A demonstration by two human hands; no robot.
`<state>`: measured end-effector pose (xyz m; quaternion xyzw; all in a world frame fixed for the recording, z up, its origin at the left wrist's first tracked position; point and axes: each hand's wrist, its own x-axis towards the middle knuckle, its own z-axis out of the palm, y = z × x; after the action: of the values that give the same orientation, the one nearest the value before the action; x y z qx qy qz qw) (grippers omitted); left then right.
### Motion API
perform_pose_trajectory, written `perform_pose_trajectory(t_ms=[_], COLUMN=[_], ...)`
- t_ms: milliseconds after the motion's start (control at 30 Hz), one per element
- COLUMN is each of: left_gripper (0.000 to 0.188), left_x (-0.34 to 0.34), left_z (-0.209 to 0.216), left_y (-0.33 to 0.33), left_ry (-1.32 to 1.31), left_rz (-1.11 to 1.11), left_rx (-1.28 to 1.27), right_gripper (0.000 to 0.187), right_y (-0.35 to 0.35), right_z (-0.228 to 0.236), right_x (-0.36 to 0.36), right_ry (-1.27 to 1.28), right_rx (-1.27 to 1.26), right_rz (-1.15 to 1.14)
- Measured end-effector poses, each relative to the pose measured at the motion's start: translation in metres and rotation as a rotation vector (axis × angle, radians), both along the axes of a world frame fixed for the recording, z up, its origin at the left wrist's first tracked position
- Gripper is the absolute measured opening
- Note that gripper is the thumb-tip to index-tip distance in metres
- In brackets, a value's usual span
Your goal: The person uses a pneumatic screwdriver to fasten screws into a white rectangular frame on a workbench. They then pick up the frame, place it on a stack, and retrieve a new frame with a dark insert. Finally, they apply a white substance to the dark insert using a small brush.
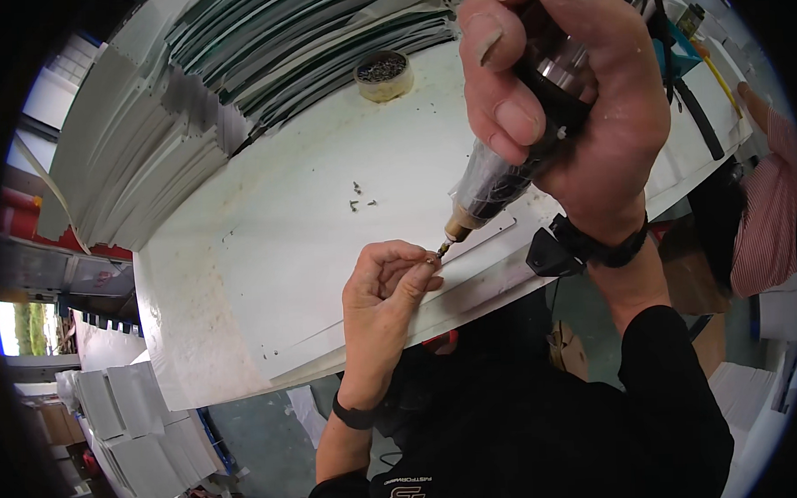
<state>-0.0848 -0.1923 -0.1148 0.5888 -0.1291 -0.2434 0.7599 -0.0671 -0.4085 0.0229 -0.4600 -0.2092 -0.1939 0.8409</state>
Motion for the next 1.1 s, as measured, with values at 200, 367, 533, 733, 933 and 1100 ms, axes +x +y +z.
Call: perform_pose_trajectory(t_ms=[200,367,533,733,933,1100], left_gripper=[0.02,0.021,0.022,0.023,0.023,0.021], left_x=[-0.002,-0.001,-0.002,-0.001,0.0,0.001], left_z=[0.001,0.0,0.001,0.002,0.001,-0.001], left_y=[-0.005,-0.005,-0.004,-0.005,-0.005,-0.004], left_ry=[0.063,0.051,0.056,0.064,0.049,0.069], left_rz=[-0.003,-0.027,-0.023,-0.019,-0.027,-0.037], left_rx=[-0.022,-0.022,-0.033,-0.03,-0.041,-0.04], right_gripper=[0.041,0.04,0.038,0.038,0.037,0.037], right_y=[-0.001,-0.007,0.001,0.004,0.005,0.013], right_z=[0.0,-0.005,-0.003,-0.008,-0.005,0.004], right_x=[-0.01,-0.007,-0.009,-0.011,-0.011,-0.019], right_ry=[0.053,-0.073,-0.015,0.096,-0.063,0.013], right_rx=[0.112,-0.066,0.027,0.109,-0.035,0.073], right_rz=[0.064,0.03,-0.025,-0.054,-0.085,-0.075])
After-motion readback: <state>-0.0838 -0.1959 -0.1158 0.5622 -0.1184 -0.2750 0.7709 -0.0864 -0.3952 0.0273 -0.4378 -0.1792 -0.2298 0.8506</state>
